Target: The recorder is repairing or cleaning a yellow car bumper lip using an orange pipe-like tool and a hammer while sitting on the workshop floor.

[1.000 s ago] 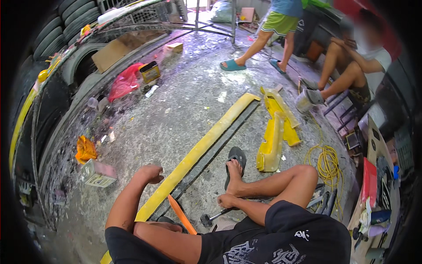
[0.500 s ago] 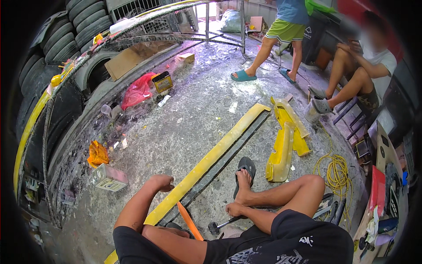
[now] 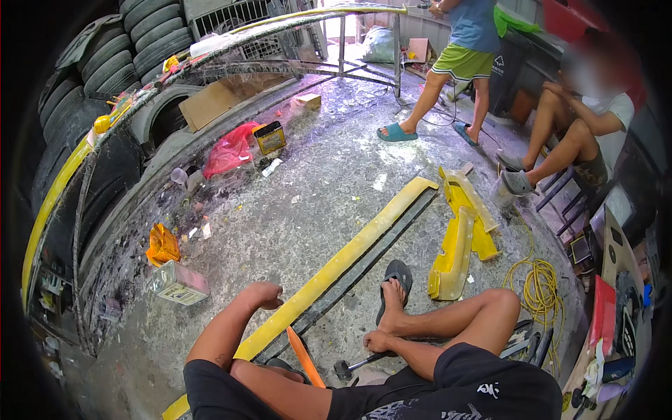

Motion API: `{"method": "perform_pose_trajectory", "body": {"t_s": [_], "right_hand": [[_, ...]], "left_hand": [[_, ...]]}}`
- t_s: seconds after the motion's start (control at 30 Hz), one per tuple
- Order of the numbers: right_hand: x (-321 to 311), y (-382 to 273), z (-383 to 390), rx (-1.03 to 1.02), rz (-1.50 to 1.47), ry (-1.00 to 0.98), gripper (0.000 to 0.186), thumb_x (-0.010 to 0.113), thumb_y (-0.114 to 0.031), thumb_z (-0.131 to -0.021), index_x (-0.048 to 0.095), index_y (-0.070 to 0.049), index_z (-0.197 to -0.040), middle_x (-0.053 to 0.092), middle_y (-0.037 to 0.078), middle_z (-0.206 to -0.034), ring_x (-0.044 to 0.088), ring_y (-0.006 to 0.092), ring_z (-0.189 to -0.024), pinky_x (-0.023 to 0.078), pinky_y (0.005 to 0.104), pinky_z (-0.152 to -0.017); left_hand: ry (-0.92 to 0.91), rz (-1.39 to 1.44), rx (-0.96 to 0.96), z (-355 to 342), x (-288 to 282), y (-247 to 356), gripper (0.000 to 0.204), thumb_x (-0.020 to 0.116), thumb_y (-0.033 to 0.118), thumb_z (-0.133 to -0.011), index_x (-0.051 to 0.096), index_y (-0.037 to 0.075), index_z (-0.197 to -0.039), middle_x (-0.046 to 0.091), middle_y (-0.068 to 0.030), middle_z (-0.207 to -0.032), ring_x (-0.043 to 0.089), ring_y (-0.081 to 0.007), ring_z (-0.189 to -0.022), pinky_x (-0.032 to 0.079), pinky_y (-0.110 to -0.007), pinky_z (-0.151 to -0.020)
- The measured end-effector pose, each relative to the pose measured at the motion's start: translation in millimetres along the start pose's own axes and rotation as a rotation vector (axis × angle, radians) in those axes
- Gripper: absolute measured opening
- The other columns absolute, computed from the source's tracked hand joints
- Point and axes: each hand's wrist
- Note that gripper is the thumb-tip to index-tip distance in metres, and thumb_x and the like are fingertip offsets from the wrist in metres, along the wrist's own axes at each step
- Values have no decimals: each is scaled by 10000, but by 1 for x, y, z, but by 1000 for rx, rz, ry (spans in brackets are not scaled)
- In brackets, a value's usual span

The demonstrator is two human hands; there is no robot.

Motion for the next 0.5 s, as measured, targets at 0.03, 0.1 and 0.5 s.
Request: {"method": "perform_pose_trajectory", "body": {"t_s": [0.03, 0.1, 0.5], "right_hand": [[0, 0, -1, 5, -5, 6, 259, 723, -177, -765, 754, -67, -997, 758, 159, -969, 720, 346, -905, 569, 437, -789], [3, 1, -3, 1, 7, 9, 257, 716, -167, -761, 753, -66, -994, 758, 158, -959, 719, 347, -897, 569, 437, -786], [3, 10, -7, -23, 166, 16, 212, 685, -147, -781, 749, -56, -961, 750, 161, -904, 707, 343, -824, 546, 444, -747]], "left_hand": [[-6, -8, -5, 1, 0, -1, 511, 639, 473, -935, 662, 149, -1330, 704, -170, -1255, 657, -382, -1190, 541, -471, -994], [-3, -6, -2, 2, 1, -2, 511, 638, 473, -935, 662, 151, -1330, 704, -170, -1256, 658, -382, -1188, 541, -470, -994], [-6, 9, -19, 8, 11, -6, 505, 645, 465, -929, 663, 154, -1326, 699, -171, -1263, 653, -381, -1192, 536, -474, -996]]}}
Point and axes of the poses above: each hand's wrist, its own z-axis away from the middle knuckle, its own x-axis out of the palm, y = z × x
